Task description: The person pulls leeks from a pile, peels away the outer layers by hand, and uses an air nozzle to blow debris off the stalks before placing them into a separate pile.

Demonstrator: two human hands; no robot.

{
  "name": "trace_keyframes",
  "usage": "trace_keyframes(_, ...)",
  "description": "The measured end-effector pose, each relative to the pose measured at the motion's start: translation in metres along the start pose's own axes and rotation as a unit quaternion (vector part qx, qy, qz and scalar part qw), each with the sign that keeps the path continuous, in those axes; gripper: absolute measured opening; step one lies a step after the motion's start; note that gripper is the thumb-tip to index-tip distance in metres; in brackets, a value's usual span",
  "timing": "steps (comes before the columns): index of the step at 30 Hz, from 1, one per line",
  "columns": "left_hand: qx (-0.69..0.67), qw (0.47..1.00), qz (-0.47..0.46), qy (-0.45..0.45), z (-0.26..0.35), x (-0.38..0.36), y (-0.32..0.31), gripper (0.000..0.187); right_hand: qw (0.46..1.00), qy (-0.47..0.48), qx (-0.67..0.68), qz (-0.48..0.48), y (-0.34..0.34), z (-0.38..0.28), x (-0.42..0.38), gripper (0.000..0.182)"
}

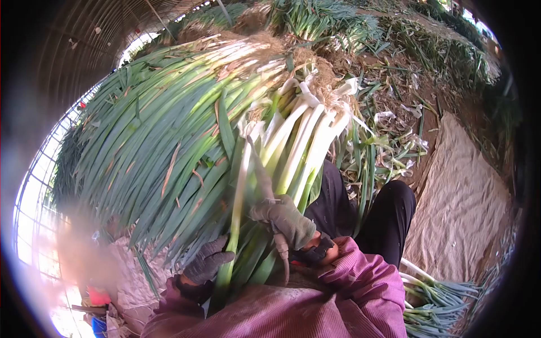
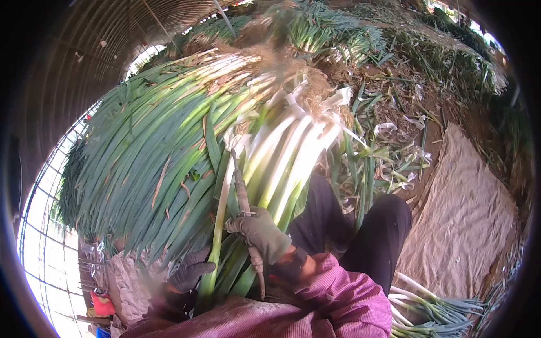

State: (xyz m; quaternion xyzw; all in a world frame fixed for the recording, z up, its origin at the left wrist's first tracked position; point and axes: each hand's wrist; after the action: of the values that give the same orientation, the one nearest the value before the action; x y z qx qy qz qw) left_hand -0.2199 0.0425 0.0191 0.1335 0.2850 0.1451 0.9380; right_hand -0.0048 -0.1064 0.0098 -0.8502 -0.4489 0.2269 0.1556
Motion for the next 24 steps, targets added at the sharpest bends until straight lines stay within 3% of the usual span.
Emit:
trace_keyframes(3,-0.099,0.995,0.016,0.017,-0.004,-0.002,0.002,0.040,0.998,0.013,0.038,0.055,-0.006,-0.003,-0.006,0.016)
trace_keyframes(6,-0.151,0.988,0.016,0.031,-0.012,0.000,0.003,0.032,0.998,0.041,0.005,0.046,-0.007,0.000,-0.006,0.014)
trace_keyframes(9,-0.073,0.997,0.022,0.019,-0.006,-0.002,0.005,0.028,1.000,0.008,-0.001,0.011,-0.004,-0.002,-0.007,0.017)
trace_keyframes(12,0.047,0.996,0.068,-0.047,0.013,-0.005,-0.013,0.038,0.997,-0.025,0.056,0.044,-0.004,-0.001,-0.007,0.018)
trace_keyframes(15,0.138,0.985,0.081,-0.059,0.024,-0.008,-0.017,0.041,0.999,-0.017,0.021,0.040,-0.005,0.002,-0.008,0.016)
trace_keyframes(18,-0.022,0.997,0.075,-0.011,0.022,-0.015,-0.017,0.038,0.999,-0.003,0.038,0.030,-0.001,0.004,-0.009,0.016)
trace_keyframes(24,0.079,0.996,0.049,0.015,0.039,-0.022,-0.018,0.042,0.999,0.000,0.043,0.015,0.003,0.000,-0.012,0.014)
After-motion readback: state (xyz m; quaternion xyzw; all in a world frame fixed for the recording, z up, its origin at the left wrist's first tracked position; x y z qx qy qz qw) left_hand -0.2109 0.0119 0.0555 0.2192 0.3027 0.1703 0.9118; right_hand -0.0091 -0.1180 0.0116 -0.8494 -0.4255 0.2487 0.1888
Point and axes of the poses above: each hand's wrist, its own x-axis towards the middle knuckle, its own y-axis out of the back of the hand, z = x × y, and after that the axes turned 9 degrees about y, right-handed
